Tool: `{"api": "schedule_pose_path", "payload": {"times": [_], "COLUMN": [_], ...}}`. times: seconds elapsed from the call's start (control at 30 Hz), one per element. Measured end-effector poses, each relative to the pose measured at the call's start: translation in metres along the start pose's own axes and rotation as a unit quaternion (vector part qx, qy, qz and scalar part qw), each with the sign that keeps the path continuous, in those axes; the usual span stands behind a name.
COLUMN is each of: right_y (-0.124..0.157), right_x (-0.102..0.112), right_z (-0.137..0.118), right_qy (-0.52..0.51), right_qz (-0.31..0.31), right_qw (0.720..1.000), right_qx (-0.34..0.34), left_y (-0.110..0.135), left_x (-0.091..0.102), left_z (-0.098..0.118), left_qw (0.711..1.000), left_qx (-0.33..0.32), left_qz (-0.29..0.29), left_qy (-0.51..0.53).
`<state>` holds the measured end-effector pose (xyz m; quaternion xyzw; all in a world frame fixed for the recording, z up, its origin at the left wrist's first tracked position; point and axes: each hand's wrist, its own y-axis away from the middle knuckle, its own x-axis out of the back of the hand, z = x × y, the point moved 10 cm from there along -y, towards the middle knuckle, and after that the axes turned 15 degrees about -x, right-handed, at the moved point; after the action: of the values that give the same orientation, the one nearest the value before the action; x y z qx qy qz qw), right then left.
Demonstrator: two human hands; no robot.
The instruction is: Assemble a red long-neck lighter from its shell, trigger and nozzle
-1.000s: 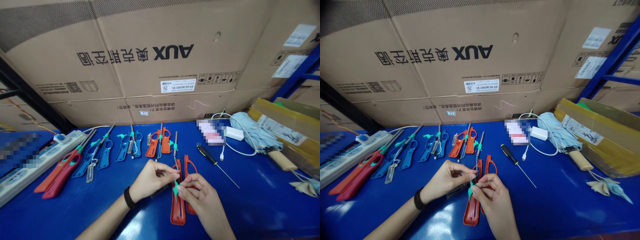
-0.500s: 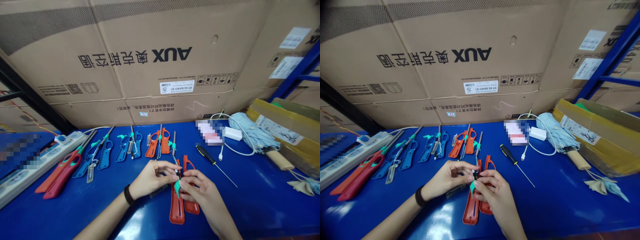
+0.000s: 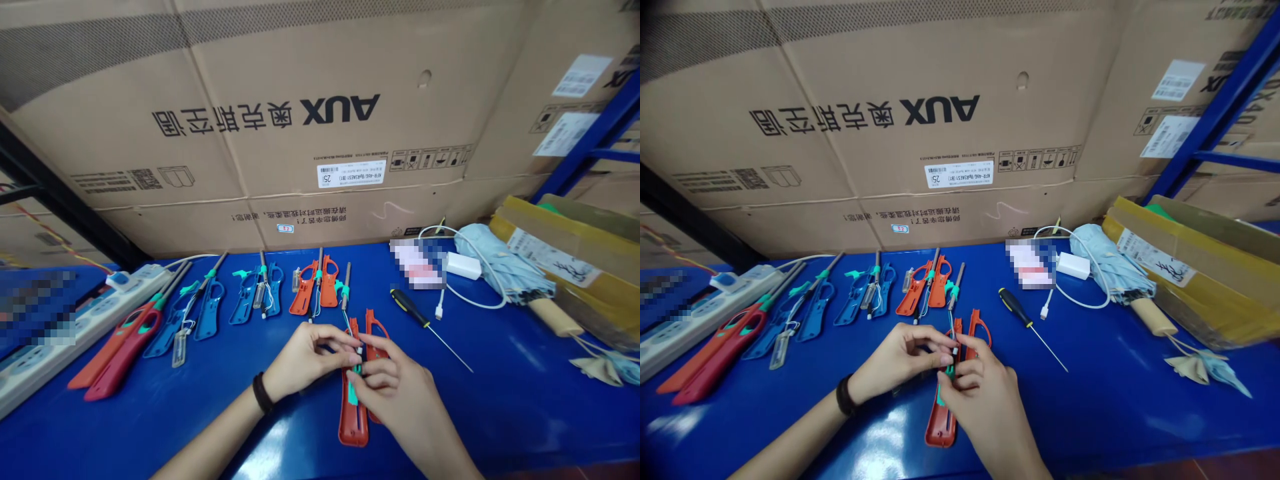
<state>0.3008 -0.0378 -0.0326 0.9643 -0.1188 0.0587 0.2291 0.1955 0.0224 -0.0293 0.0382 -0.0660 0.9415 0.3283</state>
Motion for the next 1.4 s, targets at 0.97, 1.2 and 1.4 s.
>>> {"api": "schedule_pose_path", "payload": {"times": [0.97, 1.2, 1.4], "right_y": [-0.018, -0.021, -0.018], "right_x": [-0.003, -0.004, -0.005], "right_z": [0.012, 0.022, 0.016], "right_qy": [-0.150, -0.125, -0.111], "right_qz": [-0.132, -0.124, -0.145], "right_qw": [0.980, 0.984, 0.983], "right_qx": [-0.022, -0.033, -0.017], "left_y": [0.002, 0.000, -0.006], "left_x": [-0.002, 0.008, 0.016], "left_z": [0.003, 0.003, 0.021], "left_qw": [0.999, 0.999, 0.976], "left_qx": [-0.011, -0.011, -0.075], "left_qz": [-0.013, 0.017, 0.003], "left_qy": [-0.033, -0.049, -0.203]}}
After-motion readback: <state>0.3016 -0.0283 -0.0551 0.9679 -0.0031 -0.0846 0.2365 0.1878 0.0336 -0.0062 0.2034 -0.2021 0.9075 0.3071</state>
